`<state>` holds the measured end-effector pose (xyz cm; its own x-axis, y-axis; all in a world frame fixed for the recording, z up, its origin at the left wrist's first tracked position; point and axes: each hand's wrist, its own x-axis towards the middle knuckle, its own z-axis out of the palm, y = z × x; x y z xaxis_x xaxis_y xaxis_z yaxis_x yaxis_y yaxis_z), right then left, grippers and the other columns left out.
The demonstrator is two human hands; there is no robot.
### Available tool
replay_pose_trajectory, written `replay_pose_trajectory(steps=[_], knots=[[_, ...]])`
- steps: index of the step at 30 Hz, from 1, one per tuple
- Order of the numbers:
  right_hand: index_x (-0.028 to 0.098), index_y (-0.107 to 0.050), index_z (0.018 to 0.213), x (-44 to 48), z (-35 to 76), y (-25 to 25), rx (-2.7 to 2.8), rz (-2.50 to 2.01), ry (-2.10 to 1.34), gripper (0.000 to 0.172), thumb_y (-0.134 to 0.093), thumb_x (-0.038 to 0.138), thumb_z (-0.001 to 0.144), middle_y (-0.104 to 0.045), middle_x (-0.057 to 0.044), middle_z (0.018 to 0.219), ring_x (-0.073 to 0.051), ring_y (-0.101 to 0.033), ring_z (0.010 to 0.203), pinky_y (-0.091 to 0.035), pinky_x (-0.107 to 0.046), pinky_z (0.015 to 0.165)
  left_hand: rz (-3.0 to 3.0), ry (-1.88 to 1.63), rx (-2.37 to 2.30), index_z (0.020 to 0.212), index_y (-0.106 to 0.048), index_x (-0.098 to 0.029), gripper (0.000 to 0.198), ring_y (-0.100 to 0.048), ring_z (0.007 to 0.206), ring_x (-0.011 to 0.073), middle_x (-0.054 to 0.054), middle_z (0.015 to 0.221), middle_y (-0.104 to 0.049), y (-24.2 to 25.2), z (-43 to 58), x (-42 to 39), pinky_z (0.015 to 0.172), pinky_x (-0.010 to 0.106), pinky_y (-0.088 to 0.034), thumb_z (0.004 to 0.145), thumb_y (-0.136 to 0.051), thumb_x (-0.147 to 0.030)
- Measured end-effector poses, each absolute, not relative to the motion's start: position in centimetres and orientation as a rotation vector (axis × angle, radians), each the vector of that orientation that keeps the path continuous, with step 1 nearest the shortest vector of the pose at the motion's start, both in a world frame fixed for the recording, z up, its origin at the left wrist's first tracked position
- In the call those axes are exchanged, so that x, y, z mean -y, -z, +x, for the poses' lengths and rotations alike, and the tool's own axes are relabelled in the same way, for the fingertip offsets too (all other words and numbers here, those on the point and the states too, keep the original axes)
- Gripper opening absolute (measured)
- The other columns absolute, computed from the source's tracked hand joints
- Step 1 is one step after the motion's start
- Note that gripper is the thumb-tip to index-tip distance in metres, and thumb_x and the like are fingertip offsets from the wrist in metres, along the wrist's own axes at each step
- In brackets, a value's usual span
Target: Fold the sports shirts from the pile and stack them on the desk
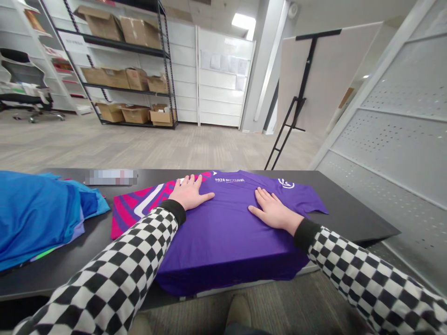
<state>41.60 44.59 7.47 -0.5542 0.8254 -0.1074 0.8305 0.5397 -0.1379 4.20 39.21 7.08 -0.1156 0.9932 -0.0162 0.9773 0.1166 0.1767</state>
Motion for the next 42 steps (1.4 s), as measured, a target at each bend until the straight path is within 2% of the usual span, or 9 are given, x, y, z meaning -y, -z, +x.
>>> replay_pose_trajectory(steps=[6,9,14,20,25,32,36,39,42], knots=[[0.019,-0.028,0.188,-48.7,40.6,-11.1,-2.702,1.462,0.398,0.108,-0.030,0.090,0.107,-0.017,-0.013,0.194,-0.039,-0.012,0.181,-0.015,-0.063,0.146,2.037,-0.154,-2.211,0.187,-0.032,-0.022,0.120,-0.014,0.181,0.0451,0.017,0.194,-0.020,-7.1,4.4,-39.0,0.143,0.070,-0.013,0.097,-0.034,-0.101],[0.022,-0.030,0.188,-52.7,39.7,-11.7,-2.754,1.572,0.338,0.095,-0.024,0.079,0.112,-0.021,-0.011,0.193,-0.037,-0.013,0.181,-0.015,-0.065,0.146,2.029,-0.136,-2.209,0.188,-0.030,-0.021,0.122,-0.013,0.181,0.0460,0.017,0.194,-0.019,-7.1,4.3,-39.2,0.144,0.070,-0.012,0.097,-0.032,-0.103],[0.020,-0.041,0.182,-59.7,38.3,-9.6,-2.684,1.780,0.336,0.079,-0.021,0.061,0.117,-0.028,-0.014,0.192,-0.039,-0.023,0.179,-0.019,-0.065,0.145,2.042,-0.128,-2.197,0.188,-0.028,-0.018,0.127,-0.012,0.181,0.0455,0.019,0.194,-0.018,-6.9,4.2,-39.2,0.143,0.071,-0.012,0.095,-0.028,-0.105],[0.017,-0.046,0.177,-63.7,35.2,-7.9,-2.565,1.934,0.224,0.081,-0.030,0.068,0.116,-0.026,-0.020,0.192,-0.043,-0.021,0.178,-0.013,-0.076,0.141,2.029,-0.121,-2.201,0.188,-0.027,-0.019,0.126,-0.012,0.182,0.0438,0.019,0.195,-0.016,-7.2,4.5,-39.0,0.144,0.070,-0.011,0.096,-0.027,-0.104],[0.020,-0.047,0.178,-64.3,33.6,-6.9,-2.503,1.907,0.202,0.091,-0.027,0.080,0.112,-0.025,-0.017,0.193,-0.046,-0.018,0.179,-0.012,-0.077,0.141,2.035,-0.151,-2.203,0.188,-0.027,-0.020,0.127,-0.011,0.181,0.0461,0.017,0.195,-0.018,-7.0,4.4,-39.2,0.144,0.070,-0.011,0.094,-0.027,-0.105],[0.028,-0.044,0.181,-64.8,33.9,-7.2,-2.439,1.881,0.228,0.091,-0.022,0.082,0.111,-0.026,-0.010,0.194,-0.046,-0.013,0.180,-0.011,-0.078,0.141,1.999,-0.144,-2.170,0.189,-0.024,-0.019,0.129,-0.007,0.182,0.0449,0.016,0.195,-0.015,-7.2,4.5,-39.1,0.145,0.069,-0.007,0.093,-0.030,-0.106],[0.028,-0.045,0.181,-64.5,33.9,-7.6,-2.426,1.874,0.224,0.091,-0.020,0.082,0.111,-0.029,-0.009,0.193,-0.047,-0.014,0.179,-0.012,-0.078,0.141,1.969,-0.141,-2.146,0.189,-0.026,-0.023,0.124,-0.007,0.182,0.0432,0.011,0.196,-0.014,-7.9,4.2,-39.5,0.145,0.069,-0.007,0.094,-0.028,-0.104],[0.028,-0.050,0.177,-64.2,33.8,-7.8,-2.445,1.863,0.209,0.088,-0.021,0.079,0.112,-0.034,-0.009,0.191,-0.046,-0.022,0.177,-0.014,-0.079,0.140,1.891,-0.021,-2.142,0.185,-0.037,-0.033,0.117,-0.023,0.178,0.0490,0.008,0.194,-0.027,-9.9,3.8,-40.9,0.142,0.073,-0.017,0.092,-0.038,-0.103],[0.027,-0.058,0.171,-63.8,33.7,-7.7,-2.479,1.863,0.206,0.085,-0.023,0.078,0.113,-0.041,-0.011,0.187,-0.045,-0.028,0.175,-0.016,-0.079,0.139,1.847,0.107,-2.199,0.171,-0.062,-0.033,0.105,-0.053,0.160,0.0543,0.012,0.175,-0.061,-12.5,4.6,-43.4,0.136,0.074,-0.031,0.092,-0.047,-0.099]])
